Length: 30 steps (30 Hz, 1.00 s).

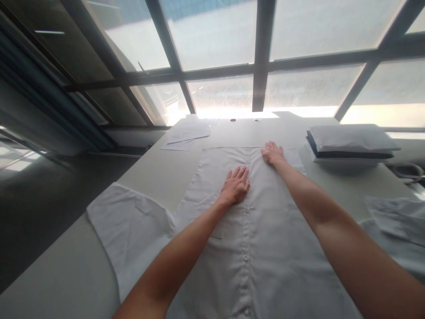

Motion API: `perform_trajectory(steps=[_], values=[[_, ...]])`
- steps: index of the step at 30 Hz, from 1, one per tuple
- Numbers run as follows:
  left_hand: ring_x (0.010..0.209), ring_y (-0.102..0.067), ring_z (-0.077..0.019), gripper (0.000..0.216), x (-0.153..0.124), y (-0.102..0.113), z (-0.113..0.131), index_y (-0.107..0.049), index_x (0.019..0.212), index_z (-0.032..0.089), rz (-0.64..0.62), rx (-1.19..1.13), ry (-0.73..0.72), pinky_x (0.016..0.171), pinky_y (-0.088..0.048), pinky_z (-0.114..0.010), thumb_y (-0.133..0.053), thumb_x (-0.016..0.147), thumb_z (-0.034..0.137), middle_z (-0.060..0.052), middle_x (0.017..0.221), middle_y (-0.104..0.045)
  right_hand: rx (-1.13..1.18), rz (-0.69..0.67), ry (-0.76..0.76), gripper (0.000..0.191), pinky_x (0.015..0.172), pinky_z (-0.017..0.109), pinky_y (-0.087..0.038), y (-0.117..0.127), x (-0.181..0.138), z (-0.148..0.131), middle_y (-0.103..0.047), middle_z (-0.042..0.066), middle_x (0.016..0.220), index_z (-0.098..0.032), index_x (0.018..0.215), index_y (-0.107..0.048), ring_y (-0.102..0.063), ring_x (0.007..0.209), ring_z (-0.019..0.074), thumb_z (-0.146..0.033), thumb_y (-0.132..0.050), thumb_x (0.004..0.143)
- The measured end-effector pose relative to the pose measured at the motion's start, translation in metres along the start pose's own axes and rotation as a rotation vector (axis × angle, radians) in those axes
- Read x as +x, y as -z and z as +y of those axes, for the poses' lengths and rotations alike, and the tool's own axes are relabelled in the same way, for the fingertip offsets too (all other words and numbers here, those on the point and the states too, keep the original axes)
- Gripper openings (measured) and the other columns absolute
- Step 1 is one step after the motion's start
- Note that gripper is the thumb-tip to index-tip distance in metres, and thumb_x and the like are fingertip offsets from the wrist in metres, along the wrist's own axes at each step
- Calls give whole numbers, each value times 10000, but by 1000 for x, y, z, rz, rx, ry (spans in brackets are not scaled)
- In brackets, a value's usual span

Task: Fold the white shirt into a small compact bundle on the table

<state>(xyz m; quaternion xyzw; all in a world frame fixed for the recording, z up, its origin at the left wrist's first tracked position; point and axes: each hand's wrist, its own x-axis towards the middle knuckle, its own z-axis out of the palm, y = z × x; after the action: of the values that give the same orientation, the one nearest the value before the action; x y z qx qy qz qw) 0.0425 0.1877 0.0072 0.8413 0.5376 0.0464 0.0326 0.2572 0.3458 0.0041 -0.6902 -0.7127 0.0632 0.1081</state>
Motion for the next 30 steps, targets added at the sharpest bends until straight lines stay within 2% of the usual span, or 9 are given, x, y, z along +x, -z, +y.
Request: perform_trajectory(steps=[2,5,7,9,11,18,23,26,30], values=[[1599,-202,-251,619,0,0,0,-300,1661,195,-2,3,3,1300,-180,-492,-278,1077,400,-46,1723,-260,-12,61,-43,627,1215,624,-140,4,-11,3,-181,344,1668,86,1593,-290,-180,1574,341,-295,-236,1097],[1600,-196,-256,619,0,-1,0,-293,1663,199,-4,-1,3,1299,-173,-506,-279,1078,400,-50,1726,-250,-24,103,22,605,1252,558,-125,1,-43,-12,-192,261,1701,15,1606,-333,-148,1587,302,-294,-261,1090],[1604,-181,-257,613,2,-1,0,-284,1666,210,-16,-13,1,1297,-161,-522,-276,1082,396,-51,1729,-239,-25,65,124,591,1267,511,-152,-7,-67,-28,-244,180,1711,-75,1610,-374,-175,1588,266,-341,-282,1091],[1608,-162,-263,604,7,0,-3,-277,1667,222,-51,-35,-5,1293,-144,-545,-264,1090,400,-48,1734,-221,-23,3,204,603,1268,524,-158,-14,-88,-43,-251,167,1712,-96,1624,-350,-185,1590,274,-355,-260,1086],[1609,-152,-268,594,16,1,-8,-276,1667,235,-88,-60,-12,1286,-138,-561,-242,1100,408,-43,1737,-210,-18,-31,211,616,1267,541,-158,-19,-100,-52,-254,170,1711,-95,1631,-332,-196,1588,286,-353,-244,1079],[1605,-169,-249,591,76,0,-40,-270,1668,230,-61,-30,-52,1288,-149,-530,-229,1101,390,-36,1735,-226,-4,9,171,611,1270,539,-161,-21,-102,-54,-281,139,1707,-127,1629,-352,-228,1580,271,-336,-243,1065],[1607,-158,-265,611,113,-1,-60,-270,1668,258,-75,-22,-34,1285,-139,-552,-241,1098,476,-11,1740,-209,-10,4,160,614,1271,547,-158,-26,-100,-54,-270,133,1710,-134,1636,-344,-223,1583,270,-326,-238,1062],[1607,-160,-271,608,124,2,-83,-283,1664,289,-74,-15,6,1283,-148,-548,-223,1095,496,2,1742,-200,-15,10,157,610,1274,539,-154,-27,-100,-54,-263,117,1714,-154,1638,-345,-224,1582,262,-327,-244,1063],[1608,-150,-279,612,116,15,-144,-280,1665,281,-94,16,154,1279,-153,-549,-200,1092,482,-11,1749,-170,-19,17,156,610,1277,529,-150,-26,-100,-54,-269,109,1712,-154,1639,-348,-229,1581,254,-325,-242,1062]])
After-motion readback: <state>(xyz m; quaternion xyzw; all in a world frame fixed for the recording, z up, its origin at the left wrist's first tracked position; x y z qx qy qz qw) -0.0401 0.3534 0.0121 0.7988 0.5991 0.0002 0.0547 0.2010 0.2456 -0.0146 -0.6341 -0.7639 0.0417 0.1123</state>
